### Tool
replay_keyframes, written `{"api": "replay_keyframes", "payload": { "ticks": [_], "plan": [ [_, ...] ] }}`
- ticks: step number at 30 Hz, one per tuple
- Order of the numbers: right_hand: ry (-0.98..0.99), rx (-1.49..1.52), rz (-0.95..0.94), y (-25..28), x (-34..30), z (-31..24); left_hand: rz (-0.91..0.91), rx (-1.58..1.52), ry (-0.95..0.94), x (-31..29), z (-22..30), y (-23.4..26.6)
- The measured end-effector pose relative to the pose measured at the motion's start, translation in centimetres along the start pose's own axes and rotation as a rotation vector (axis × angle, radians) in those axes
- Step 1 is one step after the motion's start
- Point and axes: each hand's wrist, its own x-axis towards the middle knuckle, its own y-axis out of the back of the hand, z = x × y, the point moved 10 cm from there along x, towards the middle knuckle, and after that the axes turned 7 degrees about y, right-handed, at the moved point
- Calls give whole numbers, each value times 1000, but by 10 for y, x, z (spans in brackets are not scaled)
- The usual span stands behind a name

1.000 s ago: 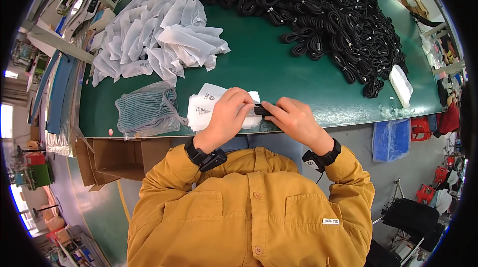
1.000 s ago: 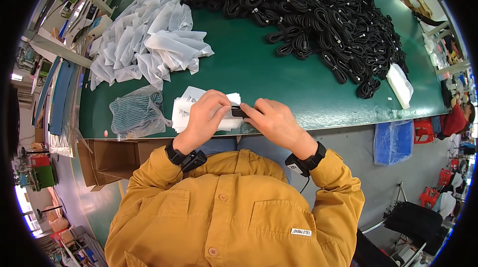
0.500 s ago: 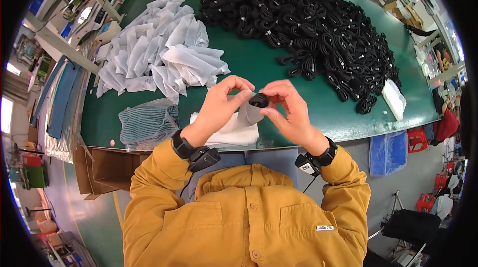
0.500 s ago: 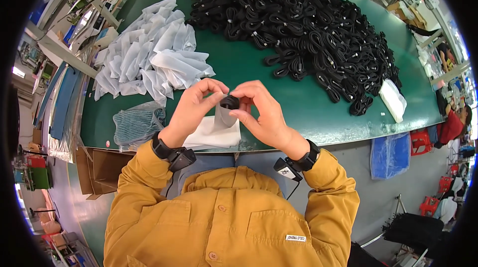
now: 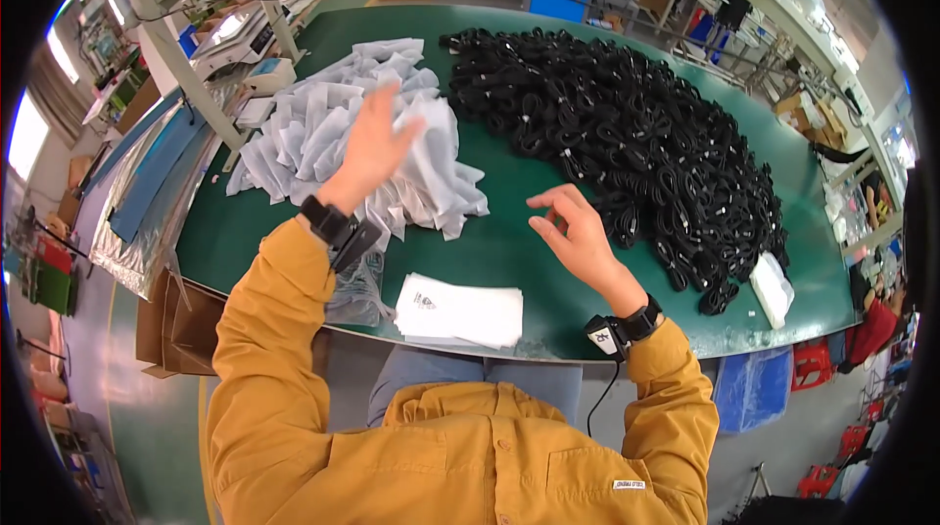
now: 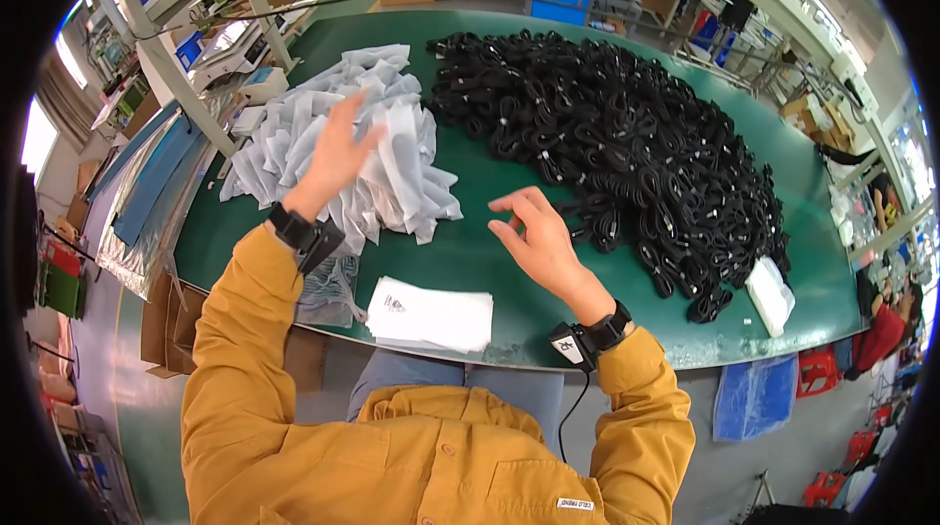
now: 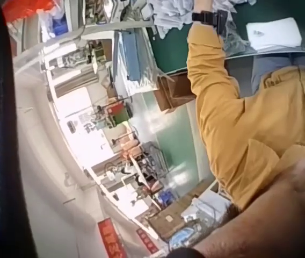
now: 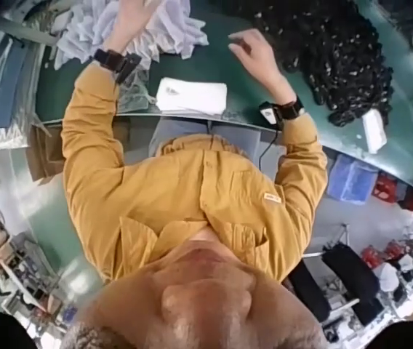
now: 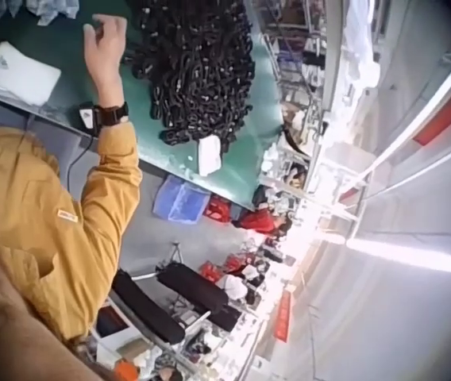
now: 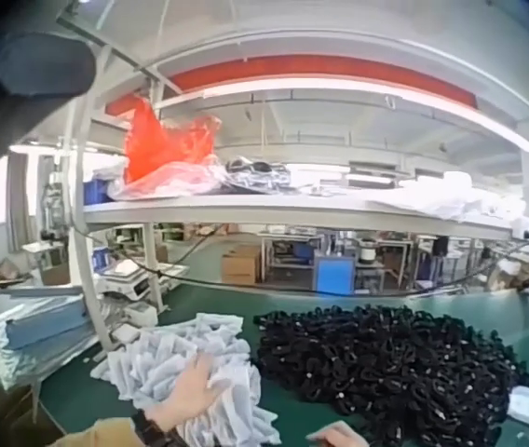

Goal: The person bags black cables by hand, picking up a cable, sliding it into a white plastic bag, and setting it onto a pile. This process is repeated several times before the person moves the pile of bagged cables to the side.

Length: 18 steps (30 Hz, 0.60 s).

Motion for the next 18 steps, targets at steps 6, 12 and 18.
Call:
{"api": "replay_keyframes", "payload": {
  "ticks": [6, 12, 18],
  "plan": [
    [129, -335, 23, -16, 48, 41, -428, 852, -498, -58, 14, -85],
    [297, -676, 19, -37, 146, 43, -514, 987, -504, -36, -53, -84],
    [383, -924, -21, -79, 226, 86, -522, 988, -350, 5, -86, -66]
  ]
}}
